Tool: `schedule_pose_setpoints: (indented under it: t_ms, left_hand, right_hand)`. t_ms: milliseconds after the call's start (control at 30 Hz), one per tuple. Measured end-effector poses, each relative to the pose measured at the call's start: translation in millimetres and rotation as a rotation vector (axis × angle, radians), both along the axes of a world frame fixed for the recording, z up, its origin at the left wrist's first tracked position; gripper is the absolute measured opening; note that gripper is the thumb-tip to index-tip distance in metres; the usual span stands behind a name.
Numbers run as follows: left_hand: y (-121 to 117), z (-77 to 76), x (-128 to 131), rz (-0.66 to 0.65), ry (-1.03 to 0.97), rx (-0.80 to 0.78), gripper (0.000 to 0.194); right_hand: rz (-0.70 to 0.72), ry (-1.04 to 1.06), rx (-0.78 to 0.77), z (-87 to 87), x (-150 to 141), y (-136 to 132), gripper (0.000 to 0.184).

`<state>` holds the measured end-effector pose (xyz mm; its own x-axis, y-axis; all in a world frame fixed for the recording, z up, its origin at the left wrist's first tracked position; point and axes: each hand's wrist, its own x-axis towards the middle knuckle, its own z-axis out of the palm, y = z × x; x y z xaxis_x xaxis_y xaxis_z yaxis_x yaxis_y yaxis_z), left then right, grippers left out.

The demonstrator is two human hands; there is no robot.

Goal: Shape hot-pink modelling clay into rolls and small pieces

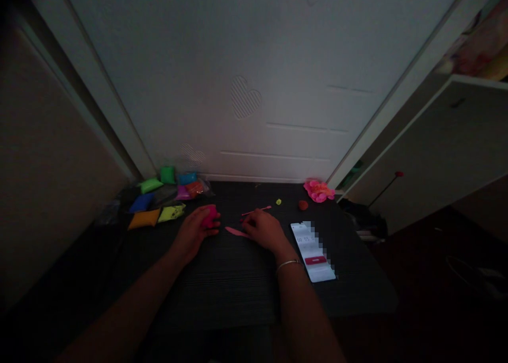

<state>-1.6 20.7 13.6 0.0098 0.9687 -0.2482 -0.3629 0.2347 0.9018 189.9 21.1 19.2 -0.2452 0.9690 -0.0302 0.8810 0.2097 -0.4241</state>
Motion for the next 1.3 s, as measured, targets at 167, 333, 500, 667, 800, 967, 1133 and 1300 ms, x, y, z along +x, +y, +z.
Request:
schedule_pose_setpoints:
  t_ms: [167,333,500,667,800,967,1133,1300]
  left_hand:
    - [2,0.1,0,0.055,-0.003,-0.02,0.027]
    - [0,2.4,1,0.05,0.01,-0.023,0.025]
    - [1,2.4,0,0.054,0.002,-0.031,0.025]
    - [2,0.5,0,0.049,-0.017,-0.031,0.025]
    - [2,0.5,0,0.044,-0.025,-0.048,0.024]
    - [2,-1.1,-1,0.022,-0.069,-0.045,0.026]
    - [3,-2.6,-2,0.009,-0.111,-0.06,0.027]
    - [3,-1.1,-2,0.007,-0.144,-0.063,0.027]
  right_hand:
    - [0.182,0.038,-0.085,-1.3,8,-4,0.017]
    - [0.204,-0.01,-0.082,-3.9,8,-5,0.014]
    - [0.208,0.09,-0.18,-0.9,12,-5,0.013]
    - [-0.035,0.034,-0.063,7.0,29,3,0.013]
    - [-0.16,-0.189,-0.061,11.3,35,10,0.012]
    - [-0.16,-0.304,-0.011,12.8,27,21,0.018]
    - [-0.111,-0.318,0.043,8.7,23,33,0.022]
    - [-0.126,-0.265,0.099,6.5,23,35,0.026]
